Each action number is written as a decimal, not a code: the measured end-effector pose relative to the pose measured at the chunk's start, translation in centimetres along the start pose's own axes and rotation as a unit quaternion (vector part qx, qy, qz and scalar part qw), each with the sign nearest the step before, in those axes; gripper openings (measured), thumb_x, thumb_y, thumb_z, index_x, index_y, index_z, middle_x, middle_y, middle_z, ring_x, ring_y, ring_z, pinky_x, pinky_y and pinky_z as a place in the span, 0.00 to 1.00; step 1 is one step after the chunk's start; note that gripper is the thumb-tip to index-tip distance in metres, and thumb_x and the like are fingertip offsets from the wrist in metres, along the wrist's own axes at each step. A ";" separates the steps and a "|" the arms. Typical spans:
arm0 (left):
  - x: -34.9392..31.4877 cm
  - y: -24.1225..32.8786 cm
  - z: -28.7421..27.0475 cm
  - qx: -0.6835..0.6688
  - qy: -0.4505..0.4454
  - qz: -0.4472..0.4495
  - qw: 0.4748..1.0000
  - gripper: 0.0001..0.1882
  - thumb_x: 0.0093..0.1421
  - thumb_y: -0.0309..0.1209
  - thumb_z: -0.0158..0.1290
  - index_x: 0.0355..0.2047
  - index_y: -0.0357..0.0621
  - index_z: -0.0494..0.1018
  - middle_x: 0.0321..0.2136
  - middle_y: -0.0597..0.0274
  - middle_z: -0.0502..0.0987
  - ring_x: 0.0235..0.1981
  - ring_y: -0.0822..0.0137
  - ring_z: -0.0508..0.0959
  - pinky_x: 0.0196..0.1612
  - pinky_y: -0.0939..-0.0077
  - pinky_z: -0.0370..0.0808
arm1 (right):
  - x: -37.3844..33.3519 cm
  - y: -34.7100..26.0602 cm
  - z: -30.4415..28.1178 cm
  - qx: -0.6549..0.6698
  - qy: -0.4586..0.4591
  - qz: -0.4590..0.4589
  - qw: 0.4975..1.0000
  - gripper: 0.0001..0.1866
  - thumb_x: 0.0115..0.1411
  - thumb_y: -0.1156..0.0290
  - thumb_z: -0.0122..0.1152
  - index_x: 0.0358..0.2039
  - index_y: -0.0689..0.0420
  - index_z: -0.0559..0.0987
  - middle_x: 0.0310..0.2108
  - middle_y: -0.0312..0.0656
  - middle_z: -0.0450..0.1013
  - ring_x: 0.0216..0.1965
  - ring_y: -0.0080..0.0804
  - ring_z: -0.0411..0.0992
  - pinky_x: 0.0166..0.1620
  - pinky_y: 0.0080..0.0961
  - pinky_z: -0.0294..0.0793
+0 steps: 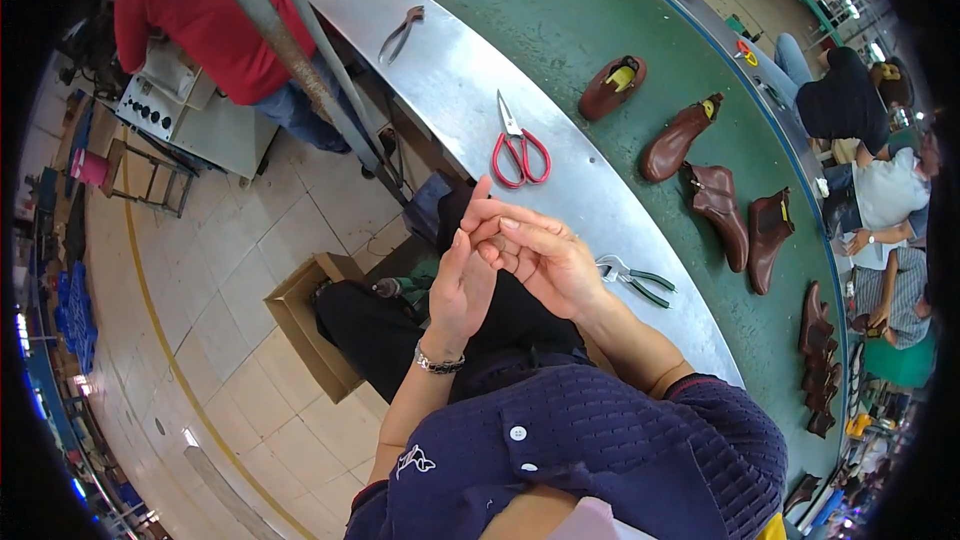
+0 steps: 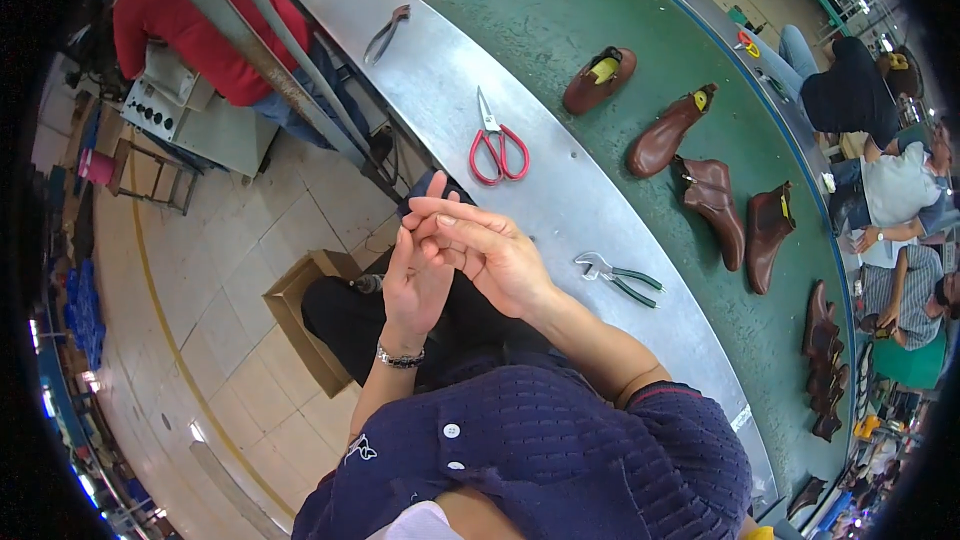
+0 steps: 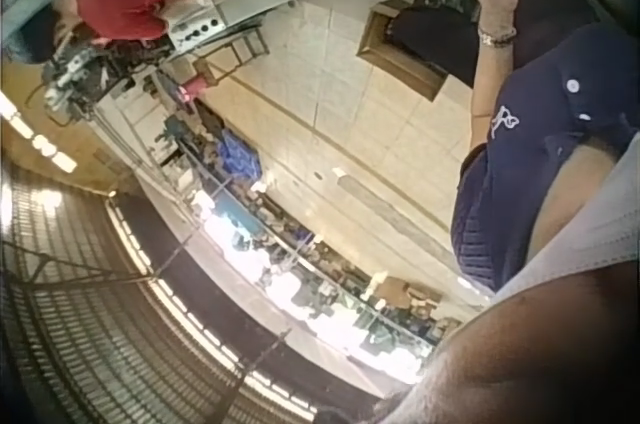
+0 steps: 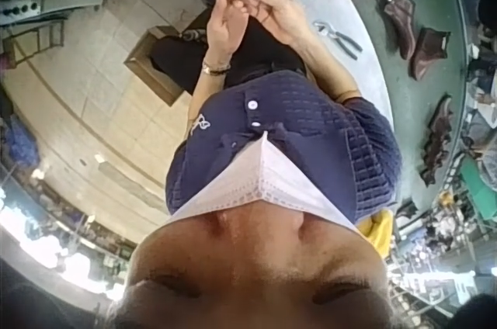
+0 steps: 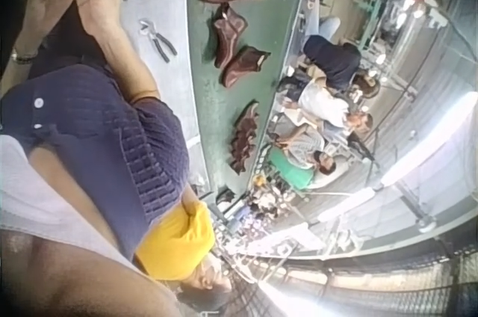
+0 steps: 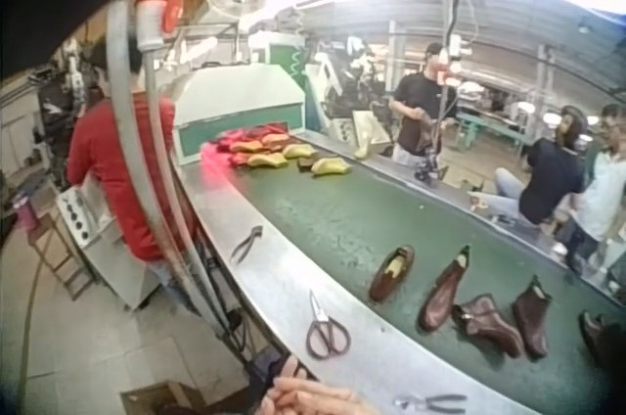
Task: Assembling shoe components on a production line using pliers and scissors.
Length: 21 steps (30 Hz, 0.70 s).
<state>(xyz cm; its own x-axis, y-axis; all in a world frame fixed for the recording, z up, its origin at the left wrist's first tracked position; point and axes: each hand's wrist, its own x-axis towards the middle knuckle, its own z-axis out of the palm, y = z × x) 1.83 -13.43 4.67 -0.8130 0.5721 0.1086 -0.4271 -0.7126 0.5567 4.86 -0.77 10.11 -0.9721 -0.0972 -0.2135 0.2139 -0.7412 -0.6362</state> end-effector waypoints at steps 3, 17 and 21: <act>0.3 -0.8 -0.8 0.063 -0.044 0.030 0.997 0.26 0.72 0.44 0.30 0.63 0.42 0.59 0.71 0.60 0.40 0.70 0.59 0.47 0.69 0.60 0.45 | -0.3 0.3 -1.1 0.021 0.008 -0.006 1.000 0.16 0.67 0.73 0.49 0.53 0.66 0.73 0.42 0.43 0.76 0.39 0.25 0.74 0.45 0.22 0.74; -1.1 -0.2 1.5 0.130 -0.007 0.028 0.991 0.31 0.71 0.45 0.33 0.67 0.37 0.48 0.66 0.56 0.53 0.66 0.63 0.56 0.66 0.65 0.53 | -1.2 1.7 -2.2 -0.113 -0.029 -0.091 0.989 0.14 0.67 0.70 0.50 0.48 0.63 0.78 0.40 0.39 0.78 0.37 0.20 0.74 0.41 0.20 0.75; -1.1 -0.5 0.8 0.129 0.004 0.033 0.991 0.29 0.71 0.43 0.34 0.64 0.33 0.53 0.67 0.54 0.50 0.64 0.59 0.59 0.65 0.63 0.55 | -0.7 1.6 -2.5 -0.131 -0.031 -0.092 0.987 0.15 0.67 0.71 0.51 0.50 0.62 0.77 0.39 0.39 0.77 0.38 0.21 0.74 0.42 0.21 0.75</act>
<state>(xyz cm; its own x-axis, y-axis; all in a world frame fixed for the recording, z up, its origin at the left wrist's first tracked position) 3.24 -13.37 4.91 -0.8392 0.5240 0.1455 -0.2590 -0.6204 0.7403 6.14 -0.28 7.40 -0.9991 -0.0225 -0.0360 0.0425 -0.5532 -0.8320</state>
